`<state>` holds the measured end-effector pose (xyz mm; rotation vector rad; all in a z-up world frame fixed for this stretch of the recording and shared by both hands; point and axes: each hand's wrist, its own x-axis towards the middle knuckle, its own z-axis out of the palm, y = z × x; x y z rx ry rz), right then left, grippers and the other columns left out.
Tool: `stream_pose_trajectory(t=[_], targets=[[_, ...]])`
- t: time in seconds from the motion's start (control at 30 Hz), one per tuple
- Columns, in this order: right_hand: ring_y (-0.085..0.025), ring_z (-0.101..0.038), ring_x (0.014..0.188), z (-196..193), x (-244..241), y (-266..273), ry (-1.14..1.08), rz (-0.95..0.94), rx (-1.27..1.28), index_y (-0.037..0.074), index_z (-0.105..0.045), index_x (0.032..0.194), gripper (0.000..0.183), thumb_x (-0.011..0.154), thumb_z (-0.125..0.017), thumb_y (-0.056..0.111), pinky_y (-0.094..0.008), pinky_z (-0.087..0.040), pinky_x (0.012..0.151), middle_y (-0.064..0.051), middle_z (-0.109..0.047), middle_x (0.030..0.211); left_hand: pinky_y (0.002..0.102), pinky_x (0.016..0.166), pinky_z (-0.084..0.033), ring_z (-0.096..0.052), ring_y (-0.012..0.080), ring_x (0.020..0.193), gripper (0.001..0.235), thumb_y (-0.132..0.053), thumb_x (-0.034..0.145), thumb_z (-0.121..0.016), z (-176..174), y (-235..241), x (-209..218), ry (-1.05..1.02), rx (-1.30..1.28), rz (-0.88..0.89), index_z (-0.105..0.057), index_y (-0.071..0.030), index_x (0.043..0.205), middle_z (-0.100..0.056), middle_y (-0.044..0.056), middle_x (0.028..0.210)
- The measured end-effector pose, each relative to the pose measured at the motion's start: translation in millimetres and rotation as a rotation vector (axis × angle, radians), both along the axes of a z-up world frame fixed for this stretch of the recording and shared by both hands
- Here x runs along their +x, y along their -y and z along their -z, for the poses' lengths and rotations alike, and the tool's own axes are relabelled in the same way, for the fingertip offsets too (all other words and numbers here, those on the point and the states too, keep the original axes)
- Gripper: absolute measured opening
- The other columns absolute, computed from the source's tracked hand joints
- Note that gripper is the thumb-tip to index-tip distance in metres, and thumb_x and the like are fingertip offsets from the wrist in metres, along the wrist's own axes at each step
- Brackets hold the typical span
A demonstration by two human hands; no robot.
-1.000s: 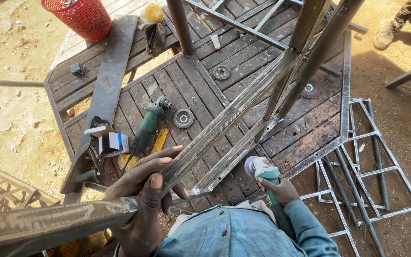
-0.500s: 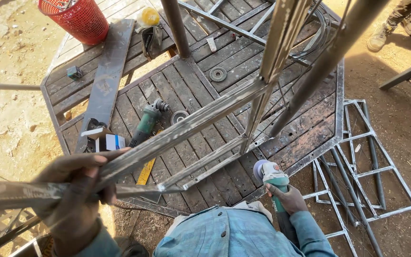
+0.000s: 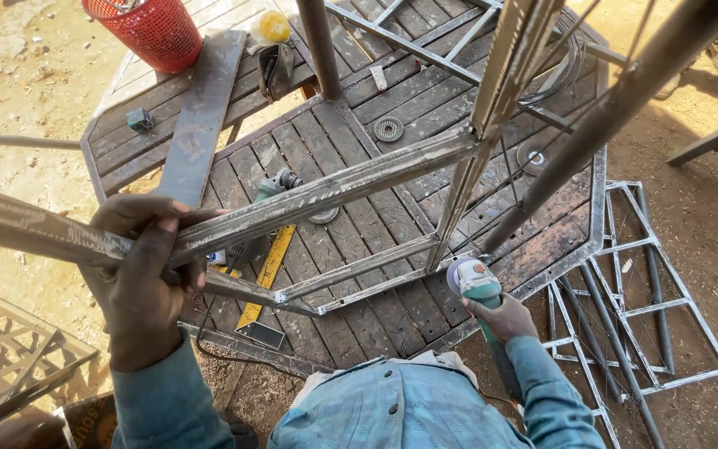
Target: Using an angle grinder to smooth the welded joints of metal frames on a workbench.
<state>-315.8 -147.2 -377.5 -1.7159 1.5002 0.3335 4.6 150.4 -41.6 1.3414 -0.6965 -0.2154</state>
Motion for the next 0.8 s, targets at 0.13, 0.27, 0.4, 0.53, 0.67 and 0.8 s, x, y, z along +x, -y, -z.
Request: stream_pose_trajectory(t=[0.13,0.27,0.4,0.53,0.67,0.8], targets=[[-0.035,-0.07,0.11,18.2,12.4,21.3,-0.033,-0.125,-0.039,0.008,-0.067,0.123,0.102,0.054,-0.072,0.083,-0.046,-0.056,0.095,-0.017,-0.073,0.123,0.018,0.036,-0.039,-0.052,0.0131,0.041,0.009,-0.019,0.101,-0.061,0.0,4.9,3.9,0.011,-0.055,0.039,-0.062,-0.011,0.103,-0.073,0.02,0.099],[-0.035,-0.073,0.106,22.6,25.9,25.9,-0.037,-0.194,-0.048,0.007,-0.068,0.122,0.096,0.06,-0.073,0.08,-0.046,-0.059,0.096,-0.017,-0.075,0.119,0.017,0.036,-0.045,-0.054,0.0102,0.042,0.004,-0.014,0.103,-0.06,0.7,4.6,6.0,0.032,-0.051,0.013,-0.062,-0.011,0.102,-0.073,0.017,0.097],[-0.038,-0.069,0.113,36.0,26.3,27.7,-0.044,-0.234,-0.04,0.003,-0.068,0.117,0.098,0.06,-0.074,0.083,-0.048,-0.056,0.099,-0.021,-0.074,0.118,0.017,0.029,-0.042,-0.056,0.0125,0.036,0.009,-0.013,0.097,-0.06,3.4,10.0,7.7,0.037,-0.09,0.006,-0.064,-0.004,0.096,-0.071,0.021,0.087],[-0.041,-0.066,0.121,38.0,20.7,25.1,-0.005,-0.241,-0.047,0.003,-0.069,0.111,0.093,0.06,-0.079,0.08,-0.048,-0.053,0.105,-0.024,-0.073,0.116,0.02,0.025,-0.04,-0.055,0.0165,0.032,0.011,-0.011,0.091,-0.064,5.1,11.3,6.4,-0.019,-0.117,-0.058,-0.066,0.0,0.089,-0.07,0.025,0.083],[-0.041,-0.067,0.121,28.9,4.2,19.6,-0.008,-0.242,-0.041,0.003,-0.07,0.112,0.093,0.061,-0.078,0.081,-0.048,-0.053,0.106,-0.024,-0.073,0.116,0.022,0.025,-0.04,-0.055,0.0185,0.033,0.011,-0.011,0.091,-0.064,1.1,11.9,0.4,-0.011,-0.115,-0.063,-0.065,0.0,0.089,-0.069,0.026,0.083],[-0.034,-0.071,0.106,-10.3,-23.8,11.0,-0.008,-0.059,-0.032,0.005,-0.072,0.116,0.091,0.062,-0.075,0.079,-0.044,-0.058,0.094,-0.019,-0.077,0.112,0.02,0.036,-0.038,-0.059,0.0193,0.043,0.008,-0.013,0.096,-0.061,-12.0,9.0,-16.9,-0.027,-0.075,-0.037,-0.061,-0.008,0.089,-0.073,0.022,0.092]])
